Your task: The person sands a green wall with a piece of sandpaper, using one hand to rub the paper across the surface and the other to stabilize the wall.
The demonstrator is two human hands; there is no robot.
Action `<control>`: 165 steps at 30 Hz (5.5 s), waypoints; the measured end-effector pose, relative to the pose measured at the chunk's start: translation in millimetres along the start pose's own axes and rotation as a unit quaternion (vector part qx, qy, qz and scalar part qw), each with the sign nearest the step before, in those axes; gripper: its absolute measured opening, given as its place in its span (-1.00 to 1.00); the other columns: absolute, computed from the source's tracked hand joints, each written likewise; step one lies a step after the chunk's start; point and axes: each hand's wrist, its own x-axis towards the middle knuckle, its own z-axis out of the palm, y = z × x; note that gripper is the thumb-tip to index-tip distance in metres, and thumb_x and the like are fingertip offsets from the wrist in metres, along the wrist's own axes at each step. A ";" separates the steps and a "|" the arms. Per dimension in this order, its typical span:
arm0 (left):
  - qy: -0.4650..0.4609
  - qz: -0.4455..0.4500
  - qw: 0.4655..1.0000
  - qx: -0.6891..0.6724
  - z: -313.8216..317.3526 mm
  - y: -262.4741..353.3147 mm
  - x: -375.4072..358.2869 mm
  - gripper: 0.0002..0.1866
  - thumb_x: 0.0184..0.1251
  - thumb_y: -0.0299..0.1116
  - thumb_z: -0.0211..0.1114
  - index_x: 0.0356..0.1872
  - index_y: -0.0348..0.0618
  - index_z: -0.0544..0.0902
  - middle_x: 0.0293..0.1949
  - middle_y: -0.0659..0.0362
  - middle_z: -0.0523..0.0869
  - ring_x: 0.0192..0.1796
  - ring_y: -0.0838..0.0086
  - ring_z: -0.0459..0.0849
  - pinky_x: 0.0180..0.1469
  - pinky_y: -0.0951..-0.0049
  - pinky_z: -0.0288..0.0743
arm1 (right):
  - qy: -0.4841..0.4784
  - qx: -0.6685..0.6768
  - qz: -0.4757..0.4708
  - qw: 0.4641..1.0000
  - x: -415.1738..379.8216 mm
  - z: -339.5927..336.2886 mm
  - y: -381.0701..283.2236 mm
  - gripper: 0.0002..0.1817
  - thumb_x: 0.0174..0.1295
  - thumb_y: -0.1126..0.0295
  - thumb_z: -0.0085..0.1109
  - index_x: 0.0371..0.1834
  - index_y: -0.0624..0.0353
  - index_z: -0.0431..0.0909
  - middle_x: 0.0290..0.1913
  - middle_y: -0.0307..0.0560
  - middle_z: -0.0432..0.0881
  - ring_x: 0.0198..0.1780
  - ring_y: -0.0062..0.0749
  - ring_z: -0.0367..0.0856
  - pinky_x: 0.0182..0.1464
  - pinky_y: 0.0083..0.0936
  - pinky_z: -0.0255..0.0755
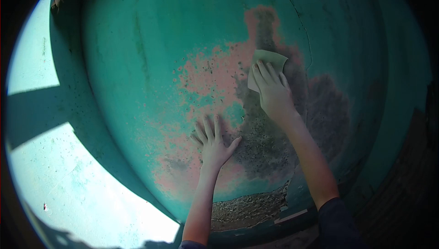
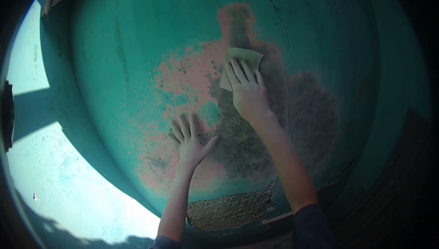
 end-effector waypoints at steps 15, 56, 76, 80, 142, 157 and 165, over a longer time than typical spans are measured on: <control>-0.024 -0.031 0.999 -0.023 50.2 69.2 -39.2 0.20 0.24 0.45 0.24 0.68 -0.08 -0.10 0.58 -0.49 -0.24 0.54 -0.67 -0.40 0.32 -0.77 -0.39 | -0.022 0.003 -0.058 0.998 1.1 -2.7 17.8 -0.31 0.28 0.45 0.04 0.56 0.13 0.30 0.60 -0.11 0.28 0.58 -0.15 0.27 0.53 -0.03 0.15; 0.047 -0.174 0.950 -0.254 56.2 13.0 -156.7 -0.22 0.33 -0.52 0.08 0.62 -0.04 0.18 0.63 -0.24 0.00 0.63 -0.30 -0.05 0.60 -0.14 -0.05 | -0.168 0.117 -0.186 0.961 -161.7 45.9 -79.3 -0.32 0.32 0.28 0.00 0.58 0.03 0.31 0.57 -0.20 0.34 0.57 -0.30 0.26 0.61 -0.05 0.01; -0.029 -0.194 0.957 -0.212 48.0 -15.1 -162.6 -0.19 0.40 -0.48 0.08 0.66 -0.02 0.01 0.64 -0.31 -0.18 0.59 -0.51 -0.18 0.52 -0.31 0.07 | -0.106 0.099 -0.156 0.977 -111.2 40.8 -137.9 -0.33 0.28 0.43 0.02 0.52 0.25 0.33 0.54 0.08 0.32 0.56 -0.12 0.27 0.52 -0.02 0.13; -0.035 -0.210 0.952 -0.222 51.5 -13.0 -161.7 -0.14 0.35 -0.55 0.05 0.67 0.01 -0.02 0.64 -0.29 -0.24 0.59 -0.53 -0.23 0.51 -0.34 0.07 | -0.090 0.088 -0.165 0.978 -85.6 38.4 -144.1 -0.34 0.27 0.42 0.04 0.50 0.26 0.35 0.54 0.06 0.33 0.56 -0.13 0.28 0.52 -0.02 0.14; -0.182 -0.109 0.946 -0.246 66.9 21.3 -189.4 -0.19 0.43 -0.45 0.11 0.68 0.10 0.04 0.62 -0.39 -0.36 0.61 -0.48 -0.36 0.58 -0.27 -0.20 | -0.073 0.138 0.221 0.963 -216.8 27.6 -7.2 -0.20 0.39 0.19 0.22 0.58 0.40 0.14 0.60 0.36 0.15 0.60 0.25 0.13 0.52 0.12 0.11; -0.176 -0.083 0.951 -0.239 87.6 116.8 -165.8 -0.25 0.48 -0.36 0.14 0.66 0.12 0.11 0.62 -0.38 -0.37 0.59 -0.54 -0.41 0.54 -0.38 -0.21 | -0.080 0.173 0.250 0.949 -247.5 34.0 44.7 -0.17 0.42 0.18 0.15 0.60 0.43 0.05 0.60 0.41 0.09 0.63 0.30 0.02 0.54 0.16 0.03; -0.169 -0.093 0.962 -0.193 85.5 172.5 -127.7 -0.25 0.52 -0.24 0.15 0.67 0.15 0.09 0.64 -0.31 -0.40 0.62 -0.44 -0.42 0.55 -0.37 -0.29 | -0.118 0.153 0.160 0.968 -217.8 16.5 74.8 -0.08 0.26 0.16 0.27 0.61 0.35 0.10 0.63 0.28 0.10 0.63 0.19 0.08 0.53 0.23 0.00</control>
